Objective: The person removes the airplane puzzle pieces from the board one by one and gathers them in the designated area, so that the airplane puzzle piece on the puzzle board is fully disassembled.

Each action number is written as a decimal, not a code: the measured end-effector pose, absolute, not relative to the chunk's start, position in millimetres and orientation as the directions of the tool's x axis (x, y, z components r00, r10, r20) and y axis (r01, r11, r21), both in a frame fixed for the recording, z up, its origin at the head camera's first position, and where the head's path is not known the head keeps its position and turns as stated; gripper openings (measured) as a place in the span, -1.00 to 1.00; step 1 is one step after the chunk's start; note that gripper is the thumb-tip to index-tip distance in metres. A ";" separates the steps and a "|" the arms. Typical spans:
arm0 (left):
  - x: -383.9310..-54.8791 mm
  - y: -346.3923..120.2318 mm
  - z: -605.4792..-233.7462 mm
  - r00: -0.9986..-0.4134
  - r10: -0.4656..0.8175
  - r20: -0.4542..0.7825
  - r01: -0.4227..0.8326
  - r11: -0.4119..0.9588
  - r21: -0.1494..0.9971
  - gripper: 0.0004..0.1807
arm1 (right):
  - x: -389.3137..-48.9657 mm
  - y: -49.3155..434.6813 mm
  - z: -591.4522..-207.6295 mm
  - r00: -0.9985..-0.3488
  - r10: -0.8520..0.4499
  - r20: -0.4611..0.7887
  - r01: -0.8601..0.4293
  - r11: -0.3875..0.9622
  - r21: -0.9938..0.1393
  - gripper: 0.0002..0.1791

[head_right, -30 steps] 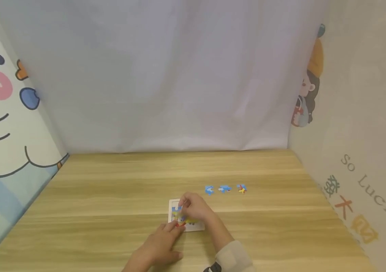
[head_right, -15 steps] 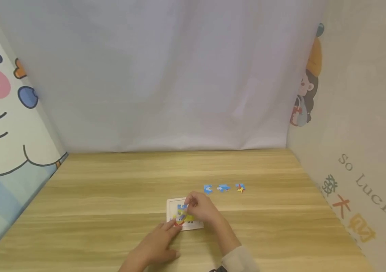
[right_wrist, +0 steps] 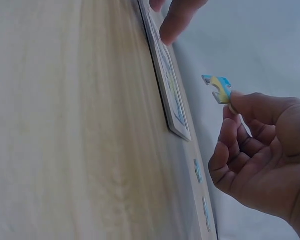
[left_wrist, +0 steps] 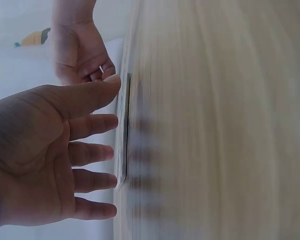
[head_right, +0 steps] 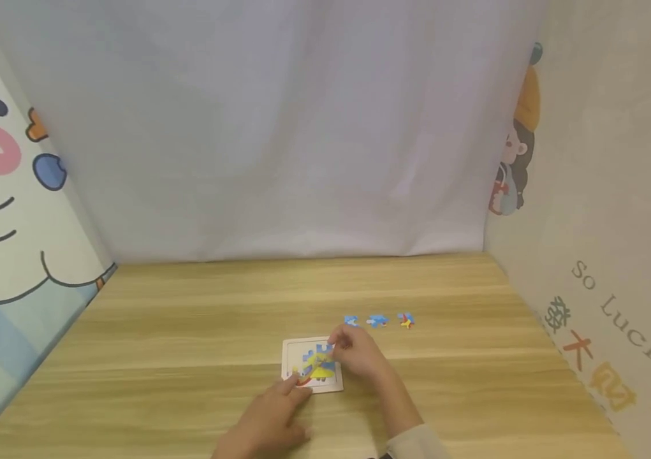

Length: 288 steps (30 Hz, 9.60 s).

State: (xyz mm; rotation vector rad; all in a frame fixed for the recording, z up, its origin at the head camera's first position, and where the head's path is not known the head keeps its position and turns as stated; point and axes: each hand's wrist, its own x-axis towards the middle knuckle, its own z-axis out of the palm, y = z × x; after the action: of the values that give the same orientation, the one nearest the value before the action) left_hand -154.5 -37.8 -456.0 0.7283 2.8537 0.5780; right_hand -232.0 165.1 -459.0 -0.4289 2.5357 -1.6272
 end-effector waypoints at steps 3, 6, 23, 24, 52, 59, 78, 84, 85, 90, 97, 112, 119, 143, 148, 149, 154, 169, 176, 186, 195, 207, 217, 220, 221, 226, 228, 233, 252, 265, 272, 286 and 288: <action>-152.4 -31.8 -455.3 -0.869 0.492 -0.046 0.434 0.804 0.406 -0.34 | -231.7 171.9 -458.8 -0.966 -0.252 0.058 -0.155 0.384 -0.911 -0.88; -152.0 -27.6 -454.4 -0.871 0.486 -0.070 0.418 0.809 0.414 -0.32 | -233.0 178.2 -459.2 -0.971 -0.234 0.052 -0.138 0.366 -0.920 -0.85; -153.8 -21.7 -459.8 -0.886 0.449 -0.114 0.370 0.834 0.409 -0.30 | -247.8 211.1 -471.9 -0.990 -0.138 0.022 -0.073 0.378 -0.923 -0.81; -153.8 -21.3 -459.5 -0.888 0.445 -0.115 0.365 0.835 0.411 -0.31 | -249.1 211.4 -473.0 -0.991 -0.134 0.015 -0.065 0.377 -0.924 -0.81; -153.9 -24.0 -455.1 -0.885 0.455 -0.103 0.368 0.817 0.444 -0.34 | -255.9 199.8 -475.2 -0.999 -0.046 -0.028 -0.004 0.593 -0.805 -0.91; -153.8 -24.0 -455.7 -0.886 0.452 -0.098 0.369 0.818 0.441 -0.31 | -257.9 199.4 -475.6 -0.999 -0.031 -0.015 -0.007 0.619 -0.785 -0.92; -153.3 -21.6 -458.6 -0.891 0.444 -0.094 0.374 0.835 0.403 -0.30 | -242.3 191.8 -467.5 -0.999 -0.035 -0.010 -0.012 0.572 -0.820 -0.82; -152.0 -23.4 -456.8 -0.883 0.460 -0.099 0.388 0.831 0.399 -0.30 | -239.4 185.9 -468.6 -0.995 -0.095 -0.005 -0.049 0.554 -0.831 -0.80; -152.0 -23.4 -456.9 -0.882 0.461 -0.098 0.390 0.831 0.397 -0.30 | -239.4 185.4 -469.4 -0.995 -0.102 0.000 -0.057 0.555 -0.830 -0.80; -151.9 -23.2 -458.6 -0.885 0.454 -0.102 0.387 0.840 0.380 -0.30 | -239.6 182.2 -472.4 -0.988 -0.149 0.025 -0.104 0.548 -0.830 -0.79; -152.2 -22.8 -456.3 -0.884 0.452 -0.118 0.381 0.843 0.379 -0.33 | -239.3 170.8 -470.1 -0.957 -0.282 0.068 -0.217 0.539 -0.814 -0.79; -152.4 -22.2 -457.0 -0.879 0.464 -0.109 0.399 0.841 0.365 -0.31 | -240.3 149.4 -466.0 -0.928 -0.361 0.087 -0.284 0.541 -0.791 -0.83; -152.6 -21.5 -456.5 -0.874 0.472 -0.115 0.414 0.848 0.330 -0.25 | -244.9 145.4 -467.9 -0.917 -0.398 0.020 -0.263 0.565 -0.782 -0.81; -155.2 -22.0 -458.1 -0.883 0.442 -0.160 0.356 0.851 0.386 -0.15 | -247.3 134.7 -472.3 -0.908 -0.416 -0.053 -0.233 0.606 -0.760 -0.71; -156.3 -21.6 -456.2 -0.885 0.438 -0.156 0.359 0.857 0.369 -0.16 | -248.2 133.7 -470.7 -0.909 -0.415 -0.049 -0.228 0.591 -0.774 -0.69; -156.5 -21.8 -456.0 -0.886 0.438 -0.155 0.361 0.858 0.364 -0.17 | -248.4 133.5 -470.5 -0.908 -0.416 -0.046 -0.230 0.587 -0.776 -0.69; -156.8 -22.3 -456.7 -0.884 0.441 -0.154 0.369 0.861 0.349 -0.17 | -247.4 132.4 -468.8 -0.903 -0.430 -0.007 -0.263 0.564 -0.782 -0.70; -157.6 -21.8 -462.1 -0.888 0.434 -0.152 0.366 0.867 0.339 -0.16 | -242.2 135.2 -458.4 -0.903 -0.418 0.102 -0.316 0.483 -0.817 -0.76; -155.3 -21.1 -462.2 -0.893 0.421 -0.159 0.347 0.869 0.353 -0.16 | -237.3 145.4 -456.0 -0.905 -0.418 0.077 -0.280 0.451 -0.848 -0.84; -151.8 -21.1 -462.4 -0.900 0.423 -0.103 0.370 0.867 0.333 -0.16 | -233.9 167.4 -445.3 -0.917 -0.385 0.105 -0.265 0.389 -0.882 -0.84; -147.3 -23.1 -455.3 -0.885 0.443 -0.140 0.360 0.844 0.397 -0.21 | -229.2 191.8 -440.1 -0.941 -0.322 0.101 -0.242 0.435 -0.867 -0.83; -146.2 -23.9 -454.8 -0.879 0.466 -0.104 0.387 0.824 0.414 -0.26 | -230.3 220.5 -448.1 -0.970 -0.239 0.052 -0.149 0.409 -0.900 -0.79; -150.8 -5.2 -451.6 -0.864 0.489 -0.119 0.406 0.817 0.410 -0.22 | -235.8 242.6 -457.1 -0.985 -0.173 -0.001 -0.064 0.367 -0.928 -0.74; -151.8 -1.5 -452.8 -0.862 0.493 -0.118 0.420 0.824 0.380 -0.21 | -237.7 248.2 -460.4 -0.990 -0.142 -0.021 -0.035 0.379 -0.925 -0.72; -152.2 -0.7 -453.1 -0.861 0.493 -0.121 0.422 0.827 0.371 -0.21 | -238.7 249.7 -461.5 -0.991 -0.132 -0.031 -0.022 0.380 -0.925 -0.71; -153.8 2.2 -454.4 -0.867 0.481 -0.132 0.419 0.846 0.328 -0.20 | -245.2 253.4 -466.5 -0.996 -0.083 -0.037 -0.001 0.409 -0.913 -0.75; -154.1 2.4 -454.8 -0.867 0.481 -0.126 0.424 0.848 0.319 -0.20 | -247.7 253.4 -468.2 -0.998 -0.065 -0.013 -0.017 0.440 -0.898 -0.78; -154.8 2.1 -456.5 -0.866 0.486 -0.117 0.432 0.846 0.314 -0.20 | -252.8 252.8 -473.9 -1.000 -0.011 0.017 -0.020 0.508 -0.861 -0.81; -156.2 1.4 -457.1 -0.865 0.486 -0.127 0.435 0.851 0.295 -0.21 | -247.4 242.5 -471.3 -0.998 0.061 -0.027 0.053 0.487 -0.872 -0.72; -154.6 0.9 -455.4 -0.867 0.490 -0.093 0.448 0.847 0.285 -0.22 | -235.3 219.2 -470.5 -1.000 0.014 -0.018 0.021 0.375 -0.927 -0.71; -155.4 1.6 -453.1 -0.867 0.485 -0.110 0.436 0.848 0.302 -0.21 | -234.6 201.1 -468.9 -0.991 -0.129 -0.049 0.008 0.296 -0.955 -0.72; -156.8 -1.1 -452.9 -0.853 0.508 -0.120 0.448 0.831 0.330 -0.23 | -231.3 176.0 -467.1 -0.925 -0.379 -0.010 -0.166 0.428 -0.888 -0.73; -156.4 -1.7 -454.0 -0.853 0.509 -0.115 0.452 0.831 0.325 -0.23 | -230.5 173.7 -467.3 -0.922 -0.387 -0.008 -0.183 0.454 -0.872 -0.72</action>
State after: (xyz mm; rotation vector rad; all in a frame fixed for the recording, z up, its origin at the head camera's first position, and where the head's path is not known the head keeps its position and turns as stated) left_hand -156.4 -1.7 -454.0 0.7461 2.8152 0.4273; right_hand -230.5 173.7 -467.3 -0.4971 2.4974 -1.4587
